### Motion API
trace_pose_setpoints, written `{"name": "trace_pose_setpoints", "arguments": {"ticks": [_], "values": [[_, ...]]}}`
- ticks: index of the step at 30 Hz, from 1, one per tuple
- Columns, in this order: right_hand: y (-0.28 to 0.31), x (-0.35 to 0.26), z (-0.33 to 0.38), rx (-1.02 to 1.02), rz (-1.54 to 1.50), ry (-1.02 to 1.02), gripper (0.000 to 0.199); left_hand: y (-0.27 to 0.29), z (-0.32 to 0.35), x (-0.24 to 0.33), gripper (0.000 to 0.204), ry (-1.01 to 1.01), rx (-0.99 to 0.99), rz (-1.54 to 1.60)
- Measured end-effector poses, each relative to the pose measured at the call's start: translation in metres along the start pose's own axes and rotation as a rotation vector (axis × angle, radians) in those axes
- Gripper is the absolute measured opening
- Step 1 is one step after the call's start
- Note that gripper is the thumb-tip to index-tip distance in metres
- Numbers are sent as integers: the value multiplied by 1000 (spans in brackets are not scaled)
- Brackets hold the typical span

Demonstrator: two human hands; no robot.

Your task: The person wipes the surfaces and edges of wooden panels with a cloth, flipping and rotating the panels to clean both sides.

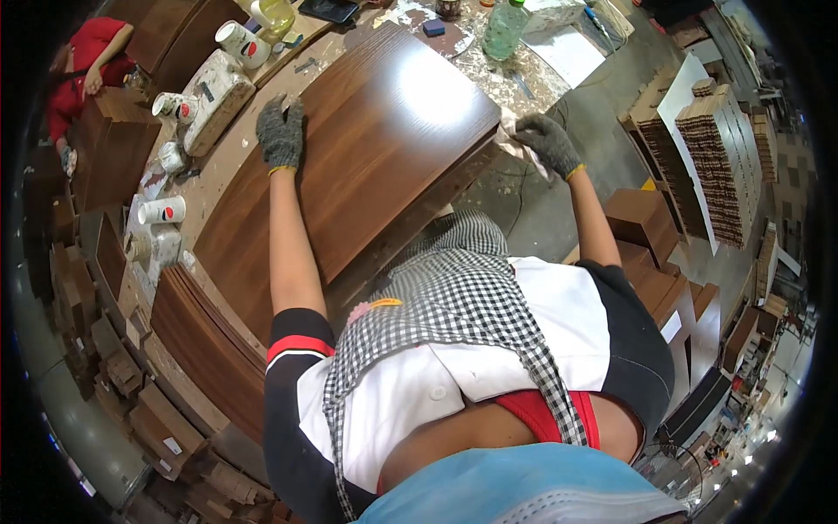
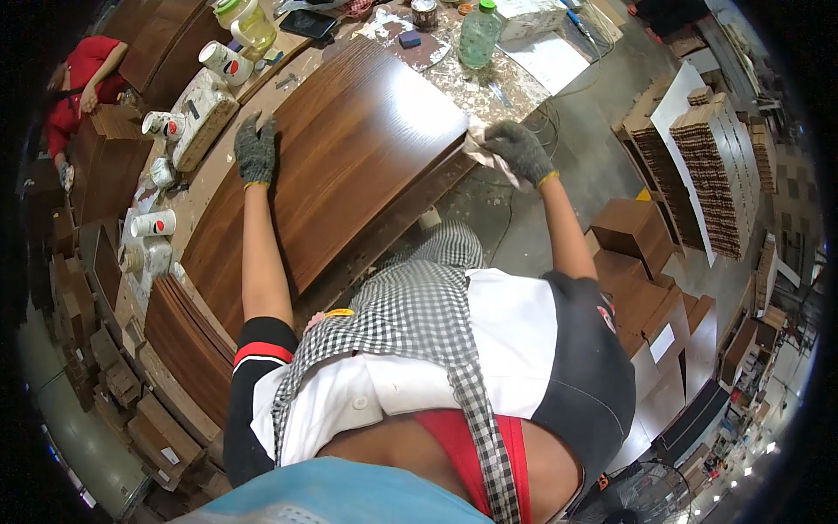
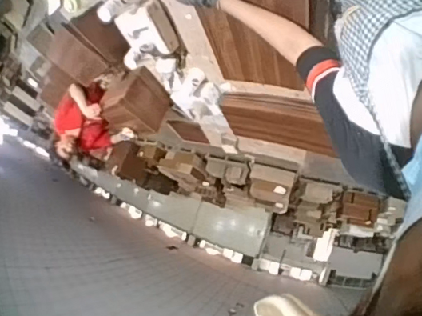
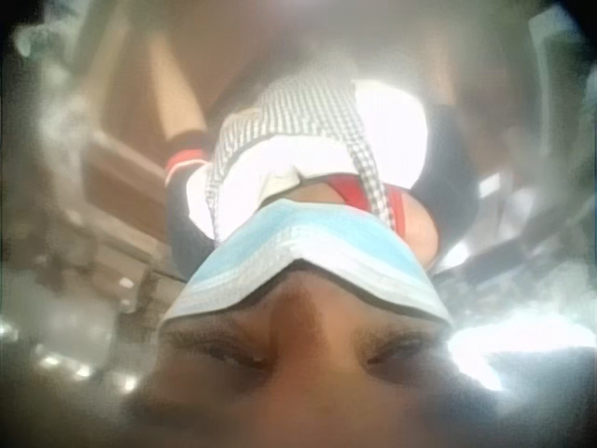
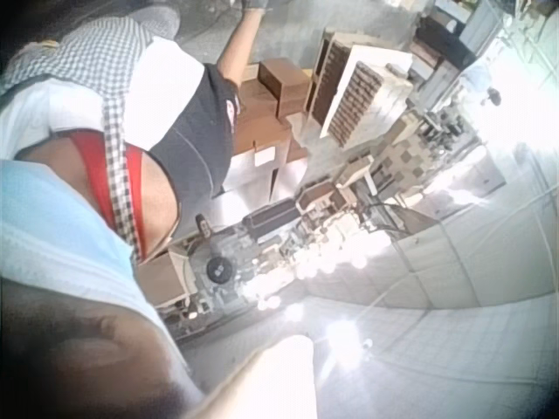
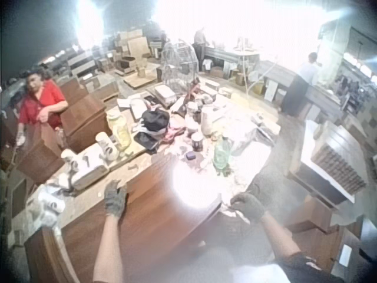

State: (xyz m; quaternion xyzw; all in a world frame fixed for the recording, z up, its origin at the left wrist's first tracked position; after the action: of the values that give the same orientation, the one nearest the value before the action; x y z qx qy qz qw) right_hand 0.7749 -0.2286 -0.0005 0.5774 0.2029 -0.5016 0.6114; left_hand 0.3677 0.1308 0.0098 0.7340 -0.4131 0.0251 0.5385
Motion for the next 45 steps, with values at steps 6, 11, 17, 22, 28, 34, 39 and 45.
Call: {"name": "trace_pose_setpoints", "arguments": {"ticks": [6,11,17,22,28,34,39,45], "values": [[-91,-139,54,294,-334,347,26,41,63,-81,65,136,-199,-439],[-218,-194,37,107,765,708,33,43,63,-72,66,190,-332,-409],[-34,-72,-31,628,534,456,32,46,61,-68,73,185,-298,-343],[23,-14,-54,551,343,98,53,105,123,-93,70,220,-81,-229],[-62,-154,24,151,384,640,46,236,264,-206,91,819,-194,-186],[-236,-136,35,-177,1113,845,79,211,310,-179,69,994,-123,390],[-413,-180,90,-364,1133,1211,66,206,316,-211,70,864,-247,175],[-555,-294,185,-235,919,1653,51,213,285,-168,66,810,-343,-50]]}}
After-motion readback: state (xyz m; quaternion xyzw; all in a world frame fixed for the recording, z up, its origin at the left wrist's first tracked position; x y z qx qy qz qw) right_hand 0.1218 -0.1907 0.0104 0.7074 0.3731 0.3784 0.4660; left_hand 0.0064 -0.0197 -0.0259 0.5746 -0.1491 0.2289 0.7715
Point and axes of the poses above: each hand's wrist, its own z-axis away from the middle knuckle, its own y-axis out of the back of the hand, x = y × z, the point moved 8 cm from there along -z, towards the middle knuckle, and after that the axes turned 5 degrees about -x, right-handed, at the moved point
